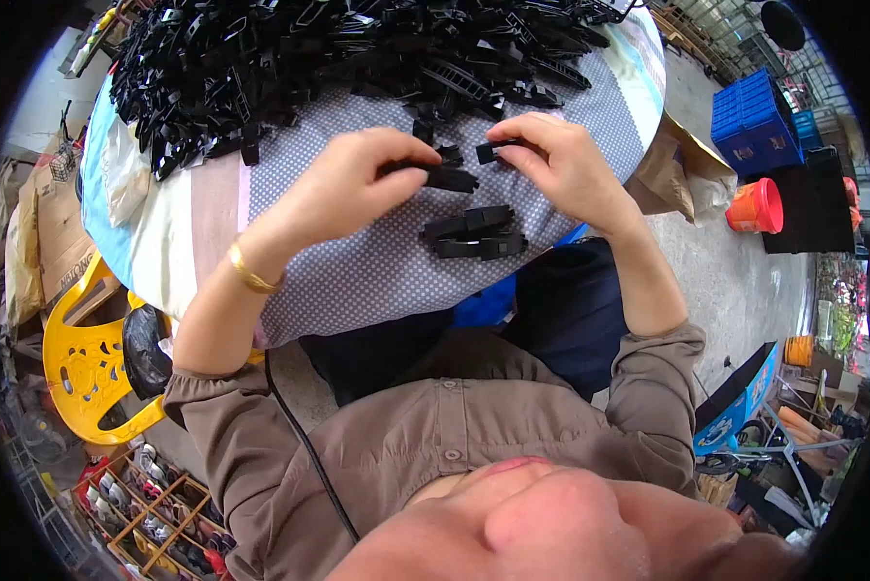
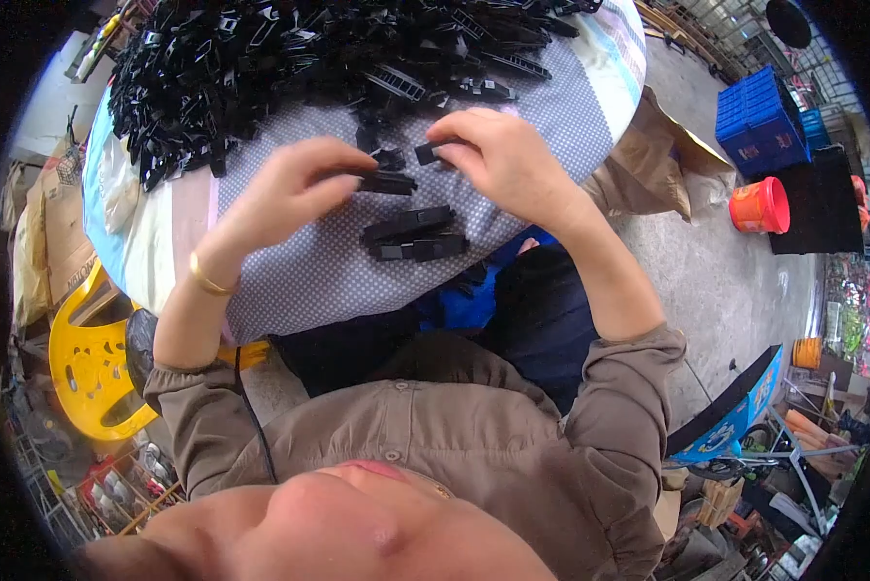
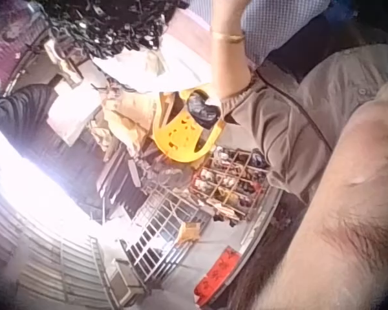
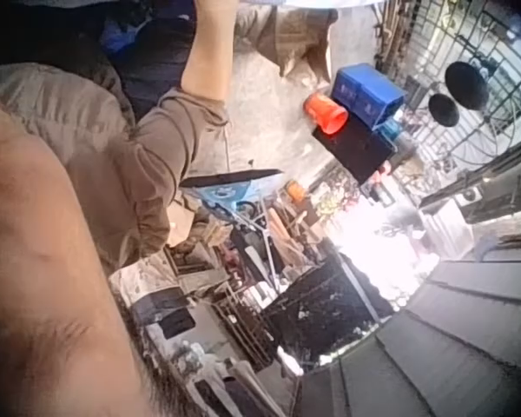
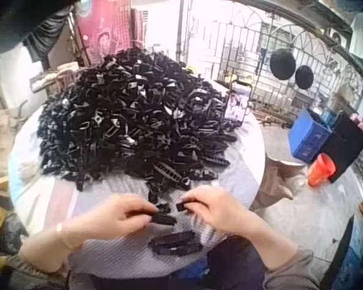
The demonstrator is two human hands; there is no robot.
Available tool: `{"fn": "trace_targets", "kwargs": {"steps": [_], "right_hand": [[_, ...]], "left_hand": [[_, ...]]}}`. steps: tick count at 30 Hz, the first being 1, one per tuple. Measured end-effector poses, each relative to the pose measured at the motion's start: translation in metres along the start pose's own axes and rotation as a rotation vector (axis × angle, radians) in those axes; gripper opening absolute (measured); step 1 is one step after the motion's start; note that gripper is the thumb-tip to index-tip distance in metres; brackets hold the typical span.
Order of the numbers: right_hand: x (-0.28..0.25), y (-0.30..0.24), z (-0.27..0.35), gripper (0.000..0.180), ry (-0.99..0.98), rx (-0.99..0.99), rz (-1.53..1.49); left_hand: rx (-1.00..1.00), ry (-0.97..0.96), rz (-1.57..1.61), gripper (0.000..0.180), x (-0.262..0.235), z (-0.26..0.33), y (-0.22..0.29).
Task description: Assembling small black plastic hardware parts by snapping components together and stacking the finished pieces on a table.
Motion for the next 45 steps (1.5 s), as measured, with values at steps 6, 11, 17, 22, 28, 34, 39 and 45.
{"fn": "trace_targets", "kwargs": {"steps": [6, 11, 17, 22, 28, 34, 39, 45], "right_hand": [[0.005, 0.003, 0.003, 0.028, 0.161, -0.146, 0.256], [0.002, -0.015, 0.010, 0.026, 0.105, -0.112, -0.047], [-0.004, -0.022, 0.016, 0.026, 0.000, -0.104, 0.100], [0.003, -0.023, 0.009, 0.025, -0.018, -0.127, 0.130], [0.014, -0.015, 0.003, 0.023, 0.015, -0.204, -0.007], [0.003, 0.003, -0.030, 0.032, 0.396, -0.262, 0.280], [0.012, 0.018, -0.039, 0.029, 0.364, -0.211, 0.409], [-0.003, 0.003, -0.020, 0.018, 0.289, 0.062, -0.200]], "left_hand": [[0.233, 0.243, -0.385, 0.024, 0.023, 0.001, -0.001], [0.109, 0.207, -0.274, 0.019, 0.016, 0.001, 0.002], [0.170, 0.187, -0.303, 0.017, 0.016, 0.004, 0.003], [0.110, 0.183, -0.226, 0.016, 0.022, 0.004, 0.006], [0.146, 0.191, -0.223, 0.017, 0.022, 0.001, 0.006], [0.170, 0.057, -0.207, 0.021, 0.025, 0.000, 0.008], [0.221, 0.018, -0.200, 0.023, 0.024, 0.000, 0.007], [0.394, 0.588, -0.398, 0.033, 0.019, -0.002, 0.009]]}}
Point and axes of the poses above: each hand's wrist, its own z-axis away from the middle knuckle, its own x-axis out of the palm, y = z × x, the point moved 2 cm from there along -z, towards the middle knuckle, and after that the axes turned 1 degree about -x, right-handed, at the moved point
